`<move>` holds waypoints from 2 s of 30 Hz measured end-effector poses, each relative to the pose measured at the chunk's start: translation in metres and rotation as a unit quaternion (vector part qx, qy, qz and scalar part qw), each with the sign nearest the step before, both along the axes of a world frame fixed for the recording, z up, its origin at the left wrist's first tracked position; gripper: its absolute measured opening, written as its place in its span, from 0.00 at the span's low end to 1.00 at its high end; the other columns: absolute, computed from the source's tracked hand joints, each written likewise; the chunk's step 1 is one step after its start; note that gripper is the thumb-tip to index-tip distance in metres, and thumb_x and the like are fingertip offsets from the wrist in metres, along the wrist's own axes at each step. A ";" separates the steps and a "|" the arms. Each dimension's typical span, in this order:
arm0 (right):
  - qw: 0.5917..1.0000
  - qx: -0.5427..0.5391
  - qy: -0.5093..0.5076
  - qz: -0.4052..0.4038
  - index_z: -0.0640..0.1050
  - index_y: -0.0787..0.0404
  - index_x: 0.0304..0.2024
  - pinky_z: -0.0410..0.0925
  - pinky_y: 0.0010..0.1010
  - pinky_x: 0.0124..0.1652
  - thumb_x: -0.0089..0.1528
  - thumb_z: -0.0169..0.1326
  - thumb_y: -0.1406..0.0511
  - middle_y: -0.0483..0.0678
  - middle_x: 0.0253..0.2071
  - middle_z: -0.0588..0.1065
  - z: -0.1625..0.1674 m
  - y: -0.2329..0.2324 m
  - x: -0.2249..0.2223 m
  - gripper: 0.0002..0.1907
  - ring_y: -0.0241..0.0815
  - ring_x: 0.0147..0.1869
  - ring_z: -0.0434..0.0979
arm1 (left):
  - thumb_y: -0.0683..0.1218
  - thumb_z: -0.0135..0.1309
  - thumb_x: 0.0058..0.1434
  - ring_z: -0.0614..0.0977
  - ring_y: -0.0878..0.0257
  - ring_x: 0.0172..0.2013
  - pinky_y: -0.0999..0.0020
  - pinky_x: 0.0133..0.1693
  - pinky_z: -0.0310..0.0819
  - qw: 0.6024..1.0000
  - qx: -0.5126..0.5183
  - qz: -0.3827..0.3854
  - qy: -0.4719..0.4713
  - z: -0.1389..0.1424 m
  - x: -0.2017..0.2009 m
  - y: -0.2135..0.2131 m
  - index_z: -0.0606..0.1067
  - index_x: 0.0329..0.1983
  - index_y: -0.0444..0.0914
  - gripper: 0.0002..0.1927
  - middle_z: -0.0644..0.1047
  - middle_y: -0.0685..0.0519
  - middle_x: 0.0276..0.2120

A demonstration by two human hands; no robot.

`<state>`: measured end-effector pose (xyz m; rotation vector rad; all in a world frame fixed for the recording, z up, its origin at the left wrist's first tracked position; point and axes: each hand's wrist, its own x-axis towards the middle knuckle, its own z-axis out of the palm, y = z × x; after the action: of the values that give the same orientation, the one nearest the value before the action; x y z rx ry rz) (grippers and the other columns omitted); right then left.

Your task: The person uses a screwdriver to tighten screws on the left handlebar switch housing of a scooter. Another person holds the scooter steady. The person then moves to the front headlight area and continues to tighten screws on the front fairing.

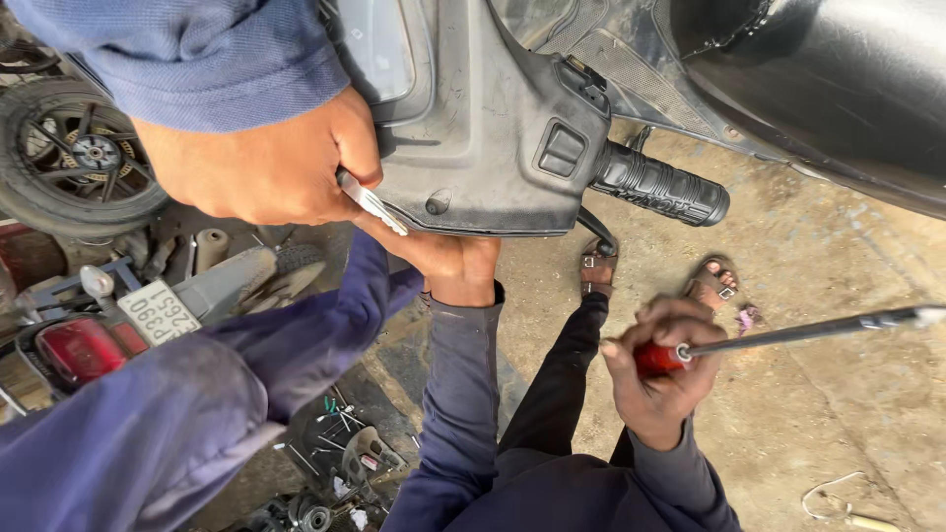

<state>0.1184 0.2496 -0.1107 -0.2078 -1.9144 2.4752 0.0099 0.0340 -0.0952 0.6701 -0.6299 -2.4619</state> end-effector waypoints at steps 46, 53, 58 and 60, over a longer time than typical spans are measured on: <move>0.951 -0.039 0.303 0.043 0.66 0.65 0.35 0.82 0.31 0.40 0.63 0.61 0.79 0.60 0.50 0.80 0.063 -0.044 -0.167 0.16 0.45 0.50 0.84 | 0.46 0.53 0.67 0.70 0.44 0.70 0.42 0.71 0.61 0.004 -0.954 -0.298 0.021 0.140 -0.057 0.022 0.73 0.71 0.39 0.28 0.71 0.43 0.69; 0.949 0.058 0.308 0.032 0.63 0.63 0.33 0.72 0.30 0.30 0.62 0.65 0.73 0.59 0.51 0.80 0.059 -0.035 -0.160 0.20 0.40 0.35 0.74 | 0.58 0.51 0.65 0.75 0.36 0.62 0.37 0.63 0.66 -0.150 -0.920 -0.352 0.083 0.139 -0.074 0.028 0.71 0.69 0.29 0.36 0.72 0.31 0.63; 0.968 0.008 0.252 0.003 0.61 0.59 0.36 0.70 0.21 0.22 0.68 0.60 0.68 0.70 0.55 0.76 0.031 -0.035 -0.100 0.18 0.48 0.39 0.86 | 0.48 0.49 0.67 0.77 0.39 0.62 0.41 0.64 0.68 -0.206 -0.914 -0.337 0.097 0.145 -0.078 0.033 0.71 0.69 0.31 0.29 0.74 0.34 0.63; 0.989 -0.005 0.151 0.005 0.63 0.62 0.43 0.63 0.24 0.21 0.64 0.57 0.66 0.63 0.44 0.79 0.015 -0.030 -0.058 0.15 0.32 0.22 0.68 | 0.47 0.48 0.67 0.78 0.39 0.62 0.41 0.63 0.68 -0.194 -0.913 -0.345 0.095 0.147 -0.077 0.034 0.72 0.68 0.30 0.28 0.75 0.34 0.63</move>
<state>0.0604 0.2200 -0.0956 0.1684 -1.7812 2.3583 -0.0674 0.0683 0.0523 1.3073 2.4718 -0.8098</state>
